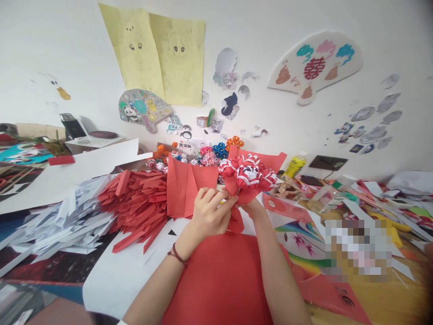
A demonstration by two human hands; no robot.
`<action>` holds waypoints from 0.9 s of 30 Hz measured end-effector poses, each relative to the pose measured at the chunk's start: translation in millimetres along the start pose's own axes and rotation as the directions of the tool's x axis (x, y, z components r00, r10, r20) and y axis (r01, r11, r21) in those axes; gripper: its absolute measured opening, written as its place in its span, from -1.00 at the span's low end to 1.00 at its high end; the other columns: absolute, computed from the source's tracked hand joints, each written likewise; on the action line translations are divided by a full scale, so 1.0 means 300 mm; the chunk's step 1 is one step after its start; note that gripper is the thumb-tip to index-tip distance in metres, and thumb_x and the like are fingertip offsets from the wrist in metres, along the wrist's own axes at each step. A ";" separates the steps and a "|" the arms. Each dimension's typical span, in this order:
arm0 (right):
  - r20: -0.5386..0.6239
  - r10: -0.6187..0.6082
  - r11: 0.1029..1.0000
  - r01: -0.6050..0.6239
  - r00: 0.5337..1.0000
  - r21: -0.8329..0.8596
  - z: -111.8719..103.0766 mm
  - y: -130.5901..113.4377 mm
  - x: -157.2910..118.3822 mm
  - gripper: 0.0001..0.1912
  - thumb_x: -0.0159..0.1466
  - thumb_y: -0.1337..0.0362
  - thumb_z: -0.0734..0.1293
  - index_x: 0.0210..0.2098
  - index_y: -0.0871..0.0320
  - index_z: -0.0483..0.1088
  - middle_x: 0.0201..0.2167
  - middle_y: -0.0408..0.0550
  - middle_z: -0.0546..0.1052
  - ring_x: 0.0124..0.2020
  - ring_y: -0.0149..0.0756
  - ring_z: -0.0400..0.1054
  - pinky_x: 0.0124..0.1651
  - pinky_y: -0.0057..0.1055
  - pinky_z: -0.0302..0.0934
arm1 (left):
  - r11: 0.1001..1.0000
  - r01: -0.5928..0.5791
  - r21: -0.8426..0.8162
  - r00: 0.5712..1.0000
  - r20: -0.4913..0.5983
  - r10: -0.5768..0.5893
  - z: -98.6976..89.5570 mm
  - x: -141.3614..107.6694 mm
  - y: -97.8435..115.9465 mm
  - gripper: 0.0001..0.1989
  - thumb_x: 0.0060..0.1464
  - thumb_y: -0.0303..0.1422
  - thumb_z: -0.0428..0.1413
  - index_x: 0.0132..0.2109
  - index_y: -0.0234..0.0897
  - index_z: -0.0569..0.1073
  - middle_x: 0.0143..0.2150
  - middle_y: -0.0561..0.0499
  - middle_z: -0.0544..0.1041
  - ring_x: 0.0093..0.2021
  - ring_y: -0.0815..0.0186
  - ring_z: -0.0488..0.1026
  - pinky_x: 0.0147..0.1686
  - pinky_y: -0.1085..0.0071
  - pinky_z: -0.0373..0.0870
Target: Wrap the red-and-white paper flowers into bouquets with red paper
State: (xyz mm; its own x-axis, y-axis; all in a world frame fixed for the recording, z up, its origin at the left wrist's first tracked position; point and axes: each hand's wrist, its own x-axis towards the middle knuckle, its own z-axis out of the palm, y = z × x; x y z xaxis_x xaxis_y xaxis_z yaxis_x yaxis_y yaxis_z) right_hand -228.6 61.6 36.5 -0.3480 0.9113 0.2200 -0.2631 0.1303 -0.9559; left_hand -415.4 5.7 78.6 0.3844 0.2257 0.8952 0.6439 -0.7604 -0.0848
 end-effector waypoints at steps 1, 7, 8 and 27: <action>0.003 0.003 1.000 -0.003 1.000 -0.005 0.004 -0.004 0.002 -0.45 -0.09 0.35 0.50 -0.08 0.09 0.44 -0.13 -0.02 0.53 -0.21 -0.19 0.42 -0.37 -0.42 0.36 | 1.000 0.009 -0.018 1.000 0.026 -0.008 0.003 0.000 0.006 -0.69 0.04 -0.45 0.03 -0.06 -0.18 0.48 -0.28 -0.06 0.51 -0.35 0.28 0.32 -0.34 0.27 0.12; -0.044 -0.005 0.999 0.003 0.999 -0.045 0.011 -0.005 0.011 -0.56 -0.05 0.36 0.45 -0.13 0.06 0.47 -0.16 -0.09 0.53 -0.21 -0.26 0.39 -0.28 -0.45 0.32 | 0.989 0.099 -0.106 0.984 0.157 -0.082 0.015 0.009 0.018 -0.69 0.10 -0.45 -0.03 -0.04 -0.23 0.48 -0.39 -0.05 0.45 -0.40 0.29 0.26 -0.42 0.30 0.07; -0.064 -0.015 0.998 0.011 0.998 -0.063 0.013 -0.006 0.009 -0.59 -0.04 0.35 0.44 -0.15 0.07 0.48 -0.18 -0.10 0.54 -0.22 -0.26 0.38 -0.25 -0.43 0.32 | 0.984 0.121 -0.132 0.979 0.177 -0.097 0.014 0.011 0.017 -0.69 0.11 -0.46 -0.04 -0.04 -0.22 0.48 -0.39 -0.05 0.45 -0.39 0.29 0.26 -0.41 0.30 0.08; -0.233 -0.131 0.988 0.146 0.964 0.052 0.008 0.021 0.018 -0.68 -0.20 0.33 0.53 -0.46 0.12 0.40 -0.46 -0.23 0.42 -0.40 -0.38 0.28 -0.25 -0.42 0.22 | 0.819 0.489 -0.301 0.858 0.337 -0.388 0.015 0.019 0.000 -0.83 0.07 -0.33 0.08 -0.15 -0.22 0.37 -0.25 0.01 0.45 -0.23 0.29 0.40 -0.28 0.38 0.29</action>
State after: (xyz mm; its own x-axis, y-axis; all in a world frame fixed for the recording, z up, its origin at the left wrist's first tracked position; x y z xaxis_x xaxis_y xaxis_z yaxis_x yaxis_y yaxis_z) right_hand -234.4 66.3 32.1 -0.0912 0.9522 0.2914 -0.3571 0.2419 -0.9022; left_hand -410.1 9.7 81.7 0.3026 0.6942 0.6531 0.5162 -0.6954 0.5000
